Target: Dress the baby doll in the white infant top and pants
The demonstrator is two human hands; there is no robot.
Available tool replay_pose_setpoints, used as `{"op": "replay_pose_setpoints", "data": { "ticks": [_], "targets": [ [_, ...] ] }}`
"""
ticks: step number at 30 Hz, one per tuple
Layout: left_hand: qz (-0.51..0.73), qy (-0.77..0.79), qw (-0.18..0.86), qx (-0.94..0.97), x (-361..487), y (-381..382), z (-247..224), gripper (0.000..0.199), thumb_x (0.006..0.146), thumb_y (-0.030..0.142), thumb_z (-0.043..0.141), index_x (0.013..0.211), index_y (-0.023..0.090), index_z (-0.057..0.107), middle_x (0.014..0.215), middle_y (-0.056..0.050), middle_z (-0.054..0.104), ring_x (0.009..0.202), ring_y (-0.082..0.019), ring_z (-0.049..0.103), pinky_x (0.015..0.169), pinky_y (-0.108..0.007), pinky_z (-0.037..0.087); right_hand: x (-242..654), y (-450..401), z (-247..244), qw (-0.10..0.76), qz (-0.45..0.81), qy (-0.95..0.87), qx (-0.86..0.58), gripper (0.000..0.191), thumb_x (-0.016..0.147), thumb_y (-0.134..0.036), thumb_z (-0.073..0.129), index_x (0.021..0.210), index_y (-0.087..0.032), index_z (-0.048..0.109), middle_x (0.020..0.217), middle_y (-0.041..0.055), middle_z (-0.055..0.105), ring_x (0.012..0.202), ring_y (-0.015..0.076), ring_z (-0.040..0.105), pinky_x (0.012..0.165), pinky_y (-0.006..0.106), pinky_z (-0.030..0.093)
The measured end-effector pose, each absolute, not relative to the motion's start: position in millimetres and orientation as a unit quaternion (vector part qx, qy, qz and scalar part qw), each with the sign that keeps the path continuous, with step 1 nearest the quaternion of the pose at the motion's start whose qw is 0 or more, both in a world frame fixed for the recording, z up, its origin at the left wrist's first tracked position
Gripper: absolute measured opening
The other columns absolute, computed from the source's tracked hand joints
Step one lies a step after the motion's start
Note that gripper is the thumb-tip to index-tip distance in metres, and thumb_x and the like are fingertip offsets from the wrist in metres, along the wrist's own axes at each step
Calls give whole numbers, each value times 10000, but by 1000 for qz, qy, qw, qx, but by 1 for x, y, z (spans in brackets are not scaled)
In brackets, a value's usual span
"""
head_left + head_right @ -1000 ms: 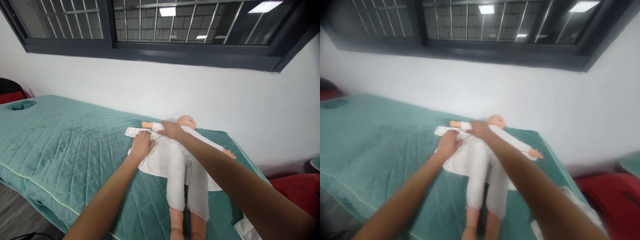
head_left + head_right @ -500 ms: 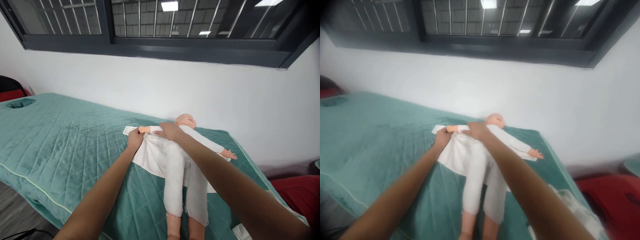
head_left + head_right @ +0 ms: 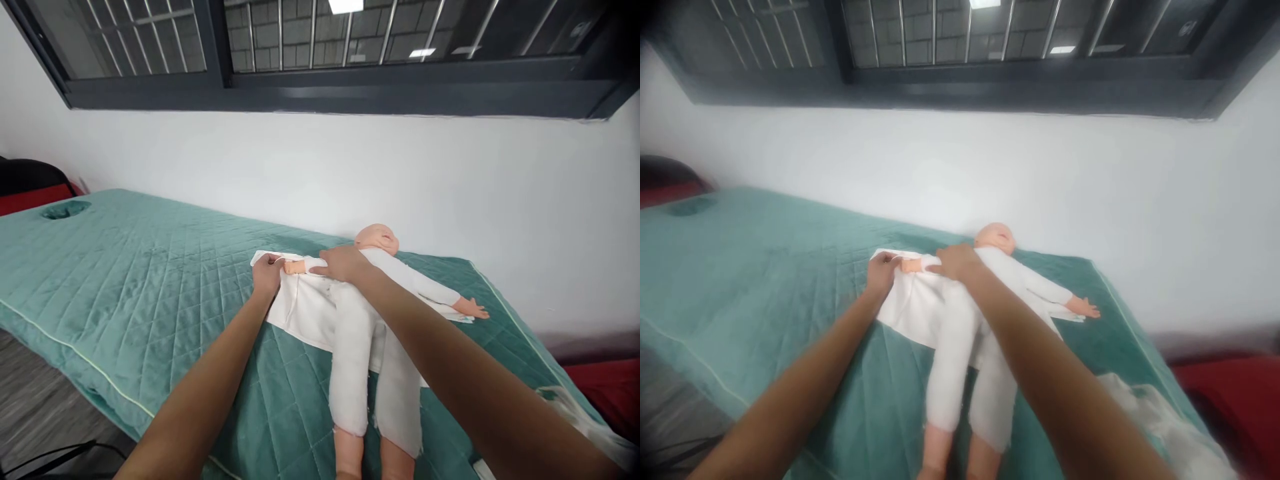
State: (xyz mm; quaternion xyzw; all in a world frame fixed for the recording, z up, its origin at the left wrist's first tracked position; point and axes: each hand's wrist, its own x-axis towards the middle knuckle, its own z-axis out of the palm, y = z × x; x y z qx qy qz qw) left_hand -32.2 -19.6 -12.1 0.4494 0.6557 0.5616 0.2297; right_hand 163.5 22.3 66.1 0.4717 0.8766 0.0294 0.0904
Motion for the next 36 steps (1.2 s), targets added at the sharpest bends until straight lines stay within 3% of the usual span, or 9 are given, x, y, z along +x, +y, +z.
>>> {"op": "replay_pose_setpoints", "data": {
  "ticks": [7,14,21,30,36],
  "targets": [
    [522,612,205,557,-22,-28,-16,142,828,291,605,724,197,583,694,21,631,696,-150,568,682,-267,418,159,28,57,93,45,868,485,557,927,-643,391,1106,-183,650,960,169,730,883,343,683,717,402,462],
    [363,580,52,727,-16,-32,-20,177,977,276,436,868,203,555,877,-42,649,819,-195,594,711,-299,403,158,26,58,98,45,866,487,553,925,-644,392,1081,-187,663,958,164,728,884,336,681,758,421,468],
    [232,584,5,778,-7,-36,-14,213,1012,244,338,985,193,543,997,-76,639,833,-219,624,675,-313,406,157,24,58,94,53,865,490,614,917,-684,366,1084,-174,666,960,176,729,878,344,685,735,423,480],
    [247,525,22,814,-2,-38,-18,228,1021,330,364,1001,211,557,1010,-55,659,852,-206,633,717,-309,442,152,24,53,77,61,865,493,337,920,-416,485,1063,-172,669,1034,185,733,933,330,690,805,425,476],
    [365,615,65,696,-8,-28,-20,297,1032,410,337,1008,228,570,951,-35,684,890,-200,633,737,-302,424,151,26,47,42,42,870,490,535,928,-587,443,1145,-136,630,1156,210,696,1054,367,651,883,473,467]
  ]
}}
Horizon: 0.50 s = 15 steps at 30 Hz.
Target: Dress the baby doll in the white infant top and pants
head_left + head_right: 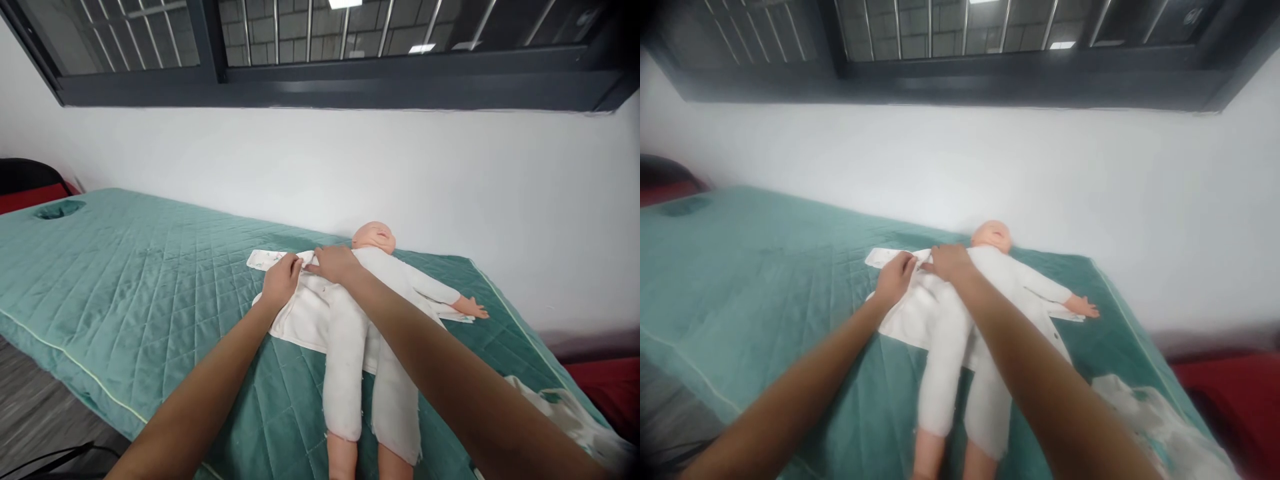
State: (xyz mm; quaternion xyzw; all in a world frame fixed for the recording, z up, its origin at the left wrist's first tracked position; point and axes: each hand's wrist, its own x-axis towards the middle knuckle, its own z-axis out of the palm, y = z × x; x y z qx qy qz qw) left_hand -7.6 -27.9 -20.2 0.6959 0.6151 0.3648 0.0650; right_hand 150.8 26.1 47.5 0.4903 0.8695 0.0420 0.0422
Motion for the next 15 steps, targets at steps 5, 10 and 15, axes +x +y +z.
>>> {"op": "replay_pose_setpoints", "data": {
  "ticks": [5,10,15],
  "targets": [
    [338,685,54,643,-9,-28,-19,279,1033,359,343,1015,218,583,1010,-58,696,928,-212,641,727,-302,409,165,22,62,8,8,876,482,499,928,-559,485,1190,-153,613,1217,165,681,1088,326,639,911,425,462],
    [320,688,40,649,-5,-34,-15,254,977,405,497,1129,224,590,1207,-70,642,996,-226,645,746,-305,433,222,-1,75,-183,-59,829,526,433,938,-465,480,1241,-176,590,1326,129,627,1204,278,573,998,390,421],
    [287,698,38,655,-3,-36,-13,382,950,501,525,1207,222,564,1266,-87,593,1024,-232,644,740,-307,455,289,-39,37,-453,-51,583,673,335,877,-378,447,1054,-143,606,1111,160,650,1007,259,599,890,386,456]
  ]
}}
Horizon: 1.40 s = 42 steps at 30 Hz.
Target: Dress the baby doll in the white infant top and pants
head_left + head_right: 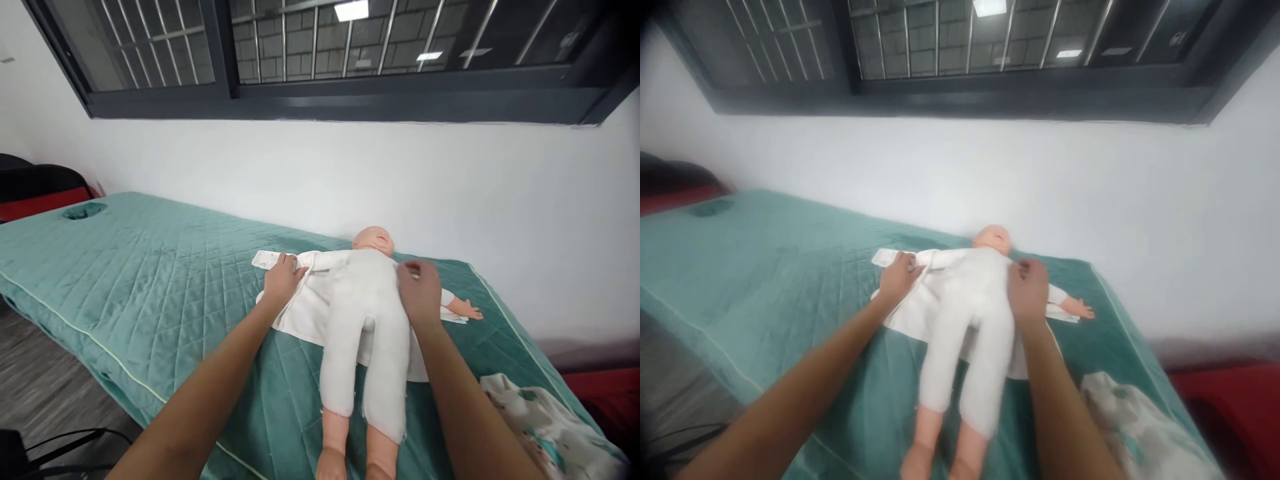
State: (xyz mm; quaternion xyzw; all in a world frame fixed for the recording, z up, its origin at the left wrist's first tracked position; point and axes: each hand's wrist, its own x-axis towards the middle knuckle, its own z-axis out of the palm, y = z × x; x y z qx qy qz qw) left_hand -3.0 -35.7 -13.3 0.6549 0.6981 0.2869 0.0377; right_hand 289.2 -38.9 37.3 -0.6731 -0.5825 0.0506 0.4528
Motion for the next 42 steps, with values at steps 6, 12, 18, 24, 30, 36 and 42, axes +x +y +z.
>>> {"op": "replay_pose_setpoints", "data": {
  "ticks": [6,12,18,24,30,36,42],
  "targets": [
    [284,697,53,656,-4,-34,-14,274,933,432,561,1096,212,562,1122,-69,648,945,-221,634,730,-305,430,306,-59,25,302,87,-554,-771,360,917,-480,370,896,-190,581,875,146,670,855,298,598,763,394,416],
    [305,689,56,655,-2,-36,-12,162,945,331,518,868,204,581,996,-65,655,910,-218,615,752,-311,426,301,-61,35,274,103,-546,-785,407,940,-506,325,937,-187,577,942,188,705,895,322,637,757,386,410],
    [353,670,82,648,7,-38,-6,215,968,347,466,1001,191,609,956,-66,678,892,-195,620,771,-289,444,305,-55,22,345,156,-548,-746,376,891,-564,385,875,-226,550,891,112,706,855,279,623,755,357,427],
    [355,672,126,638,27,-23,14,331,929,422,498,738,174,604,683,-19,619,656,-168,549,607,-270,365,304,-52,16,393,204,-560,-700,382,865,-594,409,818,-231,518,841,65,676,828,254,597,766,354,423],
    [346,642,123,673,52,-12,48,384,961,403,406,730,185,621,702,-11,637,671,-154,536,605,-256,353,297,-50,13,420,242,-564,-669,392,846,-617,441,800,-233,505,809,22,633,781,224,557,765,347,413],
    [285,635,88,713,70,-17,69,344,963,362,431,833,194,701,838,-78,726,755,-203,625,691,-282,422,274,-51,6,444,280,-592,-612,316,849,-565,464,858,-250,438,763,-22,562,733,199,531,724,323,411],
    [210,641,24,738,83,-19,83,274,960,254,455,938,174,716,990,-149,724,917,-262,667,793,-331,457,259,-52,0,413,346,-640,-548,333,869,-594,436,921,-275,358,741,-55,553,658,181,508,702,317,414]
  ]
}}
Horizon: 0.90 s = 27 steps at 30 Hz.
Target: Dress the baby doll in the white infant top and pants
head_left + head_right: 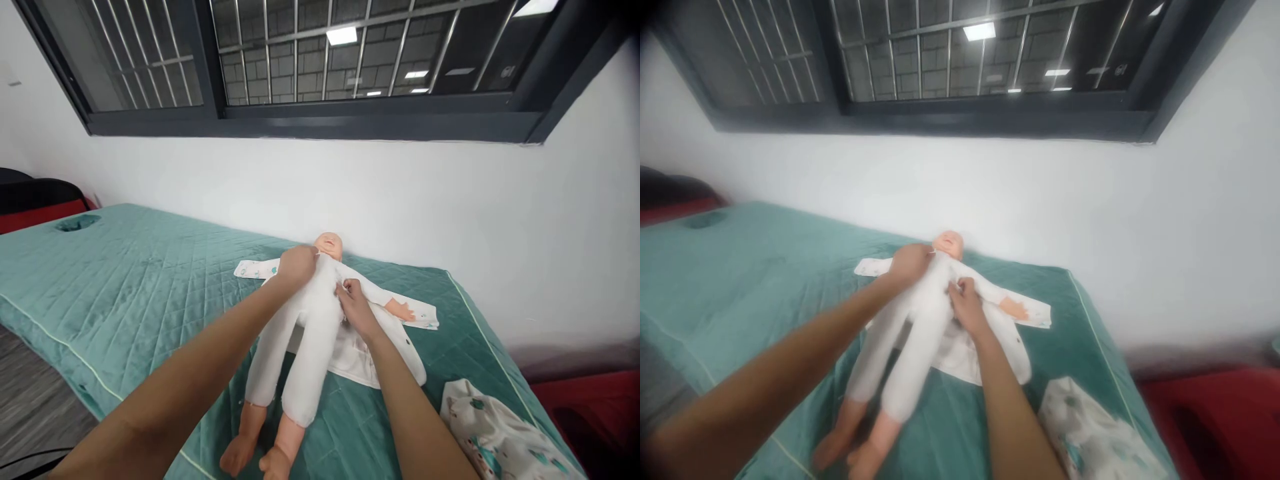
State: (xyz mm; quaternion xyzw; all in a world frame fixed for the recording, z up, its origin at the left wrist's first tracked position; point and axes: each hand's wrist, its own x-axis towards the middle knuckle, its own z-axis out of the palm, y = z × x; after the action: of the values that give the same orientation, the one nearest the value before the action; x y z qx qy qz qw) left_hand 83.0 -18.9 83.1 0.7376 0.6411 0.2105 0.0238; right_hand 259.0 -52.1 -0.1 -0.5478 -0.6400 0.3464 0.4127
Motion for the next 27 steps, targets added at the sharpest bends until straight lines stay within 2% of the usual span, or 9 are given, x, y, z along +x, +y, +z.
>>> {"op": "replay_pose_setpoints", "data": {
  "ticks": [6,10,12,15,17,20,24,27],
  "targets": [
    [156,656,-8,739,111,-50,85,282,901,75,419,994,76,685,992,-211,678,868,-301,683,740,-367,485,262,-52,-2,393,361,-652,-539,284,898,-554,408,933,-281,340,706,-71,502,648,178,506,670,304,404],
    [174,619,-32,765,111,-95,81,271,930,155,434,1098,154,647,1128,-167,622,923,-279,659,733,-358,504,264,-53,-2,409,359,-654,-526,301,905,-574,404,942,-279,361,716,-67,480,659,180,498,659,302,415],
    [243,590,-36,769,98,-120,72,297,959,201,407,1173,204,613,1160,-135,606,997,-264,630,785,-360,520,264,-53,-3,422,351,-653,-522,317,899,-584,418,936,-271,384,728,-64,478,664,174,493,662,299,416],
    [368,582,-30,725,71,-152,52,331,960,203,410,1251,249,562,1286,-114,560,1153,-244,571,963,-380,494,264,-51,-5,431,339,-647,-530,335,884,-590,447,914,-258,407,731,-62,468,657,163,474,665,297,401],
    [399,600,6,693,54,-165,36,361,939,262,498,1298,248,533,1348,-115,529,1244,-266,518,1056,-420,447,264,-51,-5,432,338,-644,-533,345,879,-595,453,914,-254,415,729,-62,465,657,159,467,664,295,392],
    [422,634,98,640,35,-170,17,500,881,360,616,1349,228,503,1382,-117,507,1292,-276,489,1092,-430,422,263,-51,-4,433,340,-641,-534,352,872,-600,457,916,-253,423,727,-63,470,658,157,470,666,295,388],
    [452,646,189,585,24,-165,10,500,875,437,623,1316,213,549,1258,-93,598,1156,-246,578,998,-396,472,263,-53,-2,435,347,-633,-538,351,868,-603,463,914,-257,433,705,-67,465,633,156,470,643,295,377],
    [466,650,186,571,24,-164,12,404,891,426,596,1230,205,600,1091,-66,659,958,-214,618,885,-367,488,262,-54,-1,436,355,-629,-537,350,864,-604,472,911,-259,433,668,-76,458,591,153,451,615,296,365]
  ]
}}
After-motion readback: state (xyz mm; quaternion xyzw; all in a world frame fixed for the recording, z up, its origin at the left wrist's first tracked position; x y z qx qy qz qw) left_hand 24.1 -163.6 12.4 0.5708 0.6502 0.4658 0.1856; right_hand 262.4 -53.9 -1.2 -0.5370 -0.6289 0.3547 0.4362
